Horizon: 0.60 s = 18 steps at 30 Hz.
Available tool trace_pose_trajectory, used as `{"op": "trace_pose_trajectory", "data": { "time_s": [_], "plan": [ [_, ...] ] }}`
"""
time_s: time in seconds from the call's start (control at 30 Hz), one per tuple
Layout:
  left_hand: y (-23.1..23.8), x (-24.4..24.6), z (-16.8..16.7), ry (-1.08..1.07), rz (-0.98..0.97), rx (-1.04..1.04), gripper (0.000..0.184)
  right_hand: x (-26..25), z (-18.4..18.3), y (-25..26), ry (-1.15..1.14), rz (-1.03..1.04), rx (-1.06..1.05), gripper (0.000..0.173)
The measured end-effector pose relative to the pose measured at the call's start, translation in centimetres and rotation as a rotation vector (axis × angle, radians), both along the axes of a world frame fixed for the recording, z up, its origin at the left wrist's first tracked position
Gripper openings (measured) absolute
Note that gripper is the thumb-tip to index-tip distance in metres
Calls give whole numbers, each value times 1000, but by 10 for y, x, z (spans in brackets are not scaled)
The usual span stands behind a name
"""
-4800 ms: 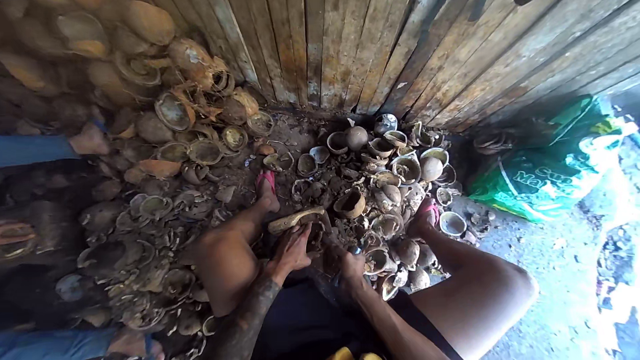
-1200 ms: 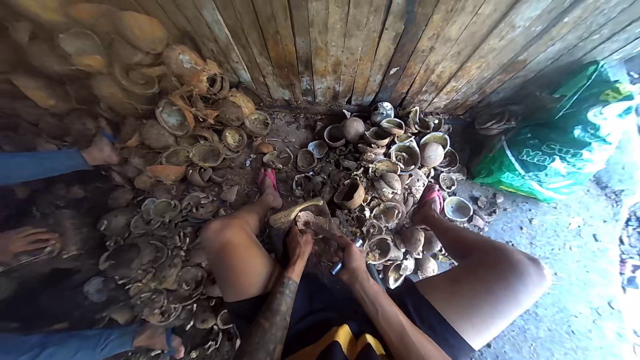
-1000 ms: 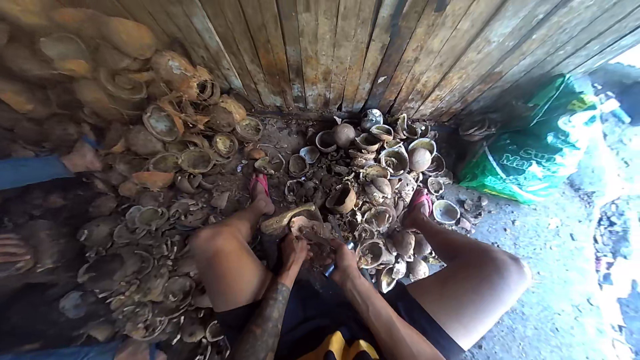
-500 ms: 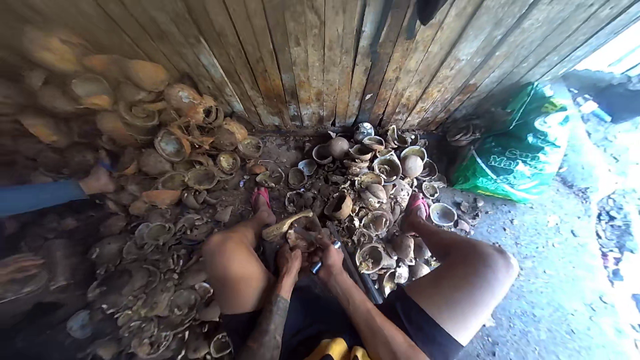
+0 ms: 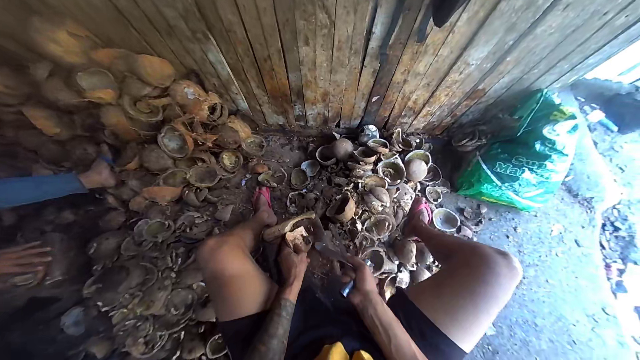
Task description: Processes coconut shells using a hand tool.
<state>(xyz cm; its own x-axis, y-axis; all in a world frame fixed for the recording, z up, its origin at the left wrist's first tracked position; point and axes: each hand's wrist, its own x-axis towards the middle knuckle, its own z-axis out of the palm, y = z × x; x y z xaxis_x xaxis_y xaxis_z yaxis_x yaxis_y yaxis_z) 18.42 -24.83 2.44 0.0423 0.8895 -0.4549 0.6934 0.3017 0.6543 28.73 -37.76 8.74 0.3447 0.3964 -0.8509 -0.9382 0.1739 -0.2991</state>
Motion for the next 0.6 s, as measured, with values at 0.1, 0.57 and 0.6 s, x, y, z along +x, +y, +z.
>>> {"op": "trace_pose_trajectory", "data": {
  "time_s": [0.1,0.57,0.6],
  "plan": [
    [0,3,0,74,-82,106,43,-11,-3,14,28,25,-56,12],
    [12,8,3,267,-141,233,42,-1,0,71,34,-36,-183,10],
    [13,8,1,265,-133,234,42,-1,-4,70,12,-30,-184,10]
  ]
}}
